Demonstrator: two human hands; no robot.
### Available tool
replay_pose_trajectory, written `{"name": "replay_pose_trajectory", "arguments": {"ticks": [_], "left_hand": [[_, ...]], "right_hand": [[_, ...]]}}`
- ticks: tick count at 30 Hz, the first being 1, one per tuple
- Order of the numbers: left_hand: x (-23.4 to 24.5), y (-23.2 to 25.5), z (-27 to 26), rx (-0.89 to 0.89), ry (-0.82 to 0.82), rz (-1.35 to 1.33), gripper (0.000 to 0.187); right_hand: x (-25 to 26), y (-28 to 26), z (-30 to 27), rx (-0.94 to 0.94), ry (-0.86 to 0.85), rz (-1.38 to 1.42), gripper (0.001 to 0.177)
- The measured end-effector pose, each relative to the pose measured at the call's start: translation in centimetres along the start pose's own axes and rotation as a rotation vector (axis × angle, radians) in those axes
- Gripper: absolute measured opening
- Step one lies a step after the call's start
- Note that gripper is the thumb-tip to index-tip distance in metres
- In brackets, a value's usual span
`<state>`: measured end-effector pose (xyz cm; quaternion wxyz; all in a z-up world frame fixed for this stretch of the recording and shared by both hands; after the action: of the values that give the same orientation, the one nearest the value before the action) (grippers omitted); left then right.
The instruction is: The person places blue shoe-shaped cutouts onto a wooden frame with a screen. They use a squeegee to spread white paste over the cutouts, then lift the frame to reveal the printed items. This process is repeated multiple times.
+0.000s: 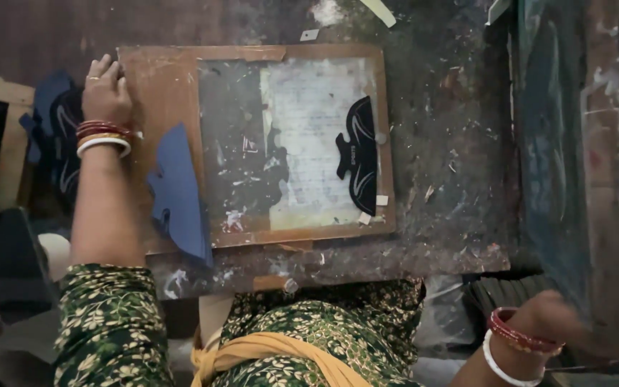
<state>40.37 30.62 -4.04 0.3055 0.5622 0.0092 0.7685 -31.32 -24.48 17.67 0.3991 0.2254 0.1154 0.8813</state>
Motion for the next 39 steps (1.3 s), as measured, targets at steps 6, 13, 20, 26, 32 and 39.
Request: {"name": "replay_pose_trajectory", "arguments": {"ticks": [6,13,20,26,32,39], "left_hand": [[2.1,2.3,-0.1,0.042,-0.11,-0.12,0.039],[2.4,2.4,-0.3,0.067,-0.125,-0.15,0.04],[2.5,2.7,-0.4,0.089,-0.144,-0.142,0.04],[3.0,3.0,-0.5,0.1,-0.127,-0.154,0.039],[2.6,2.6,-0.6,0.086,-0.122,-0.128,0.038],[0.8,0.5,-0.5,0.068,-0.125,-0.098,0.04]], "right_hand": [[-1.4,3.1,-5.1,0.045,-0.03,0.013,0.053],[-2.9,6.1,-7.4,-0.157,0.146,0.305,0.047],[-2.8,6.3,-6.4,-0.272,0.168,0.53,0.044],[-3.1,5.6,-5.0,-0.228,0.171,0.603,0.043],[-4.6,8.1,-9.4,-0.22,0.22,0.606,0.042],[-2.9,4.9,-4.4,-0.203,0.214,0.495,0.04]]}}
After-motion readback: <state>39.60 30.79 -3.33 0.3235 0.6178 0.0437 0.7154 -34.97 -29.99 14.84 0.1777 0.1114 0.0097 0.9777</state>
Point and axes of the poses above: each hand's wrist, its own z-axis towards the middle knuckle, its own x-axis out of the back of the hand, y = z × x, the point moved 8 cm from there along z, towards the middle knuckle, and after that the axes turned 6 degrees about x, right-handed, at the moved point
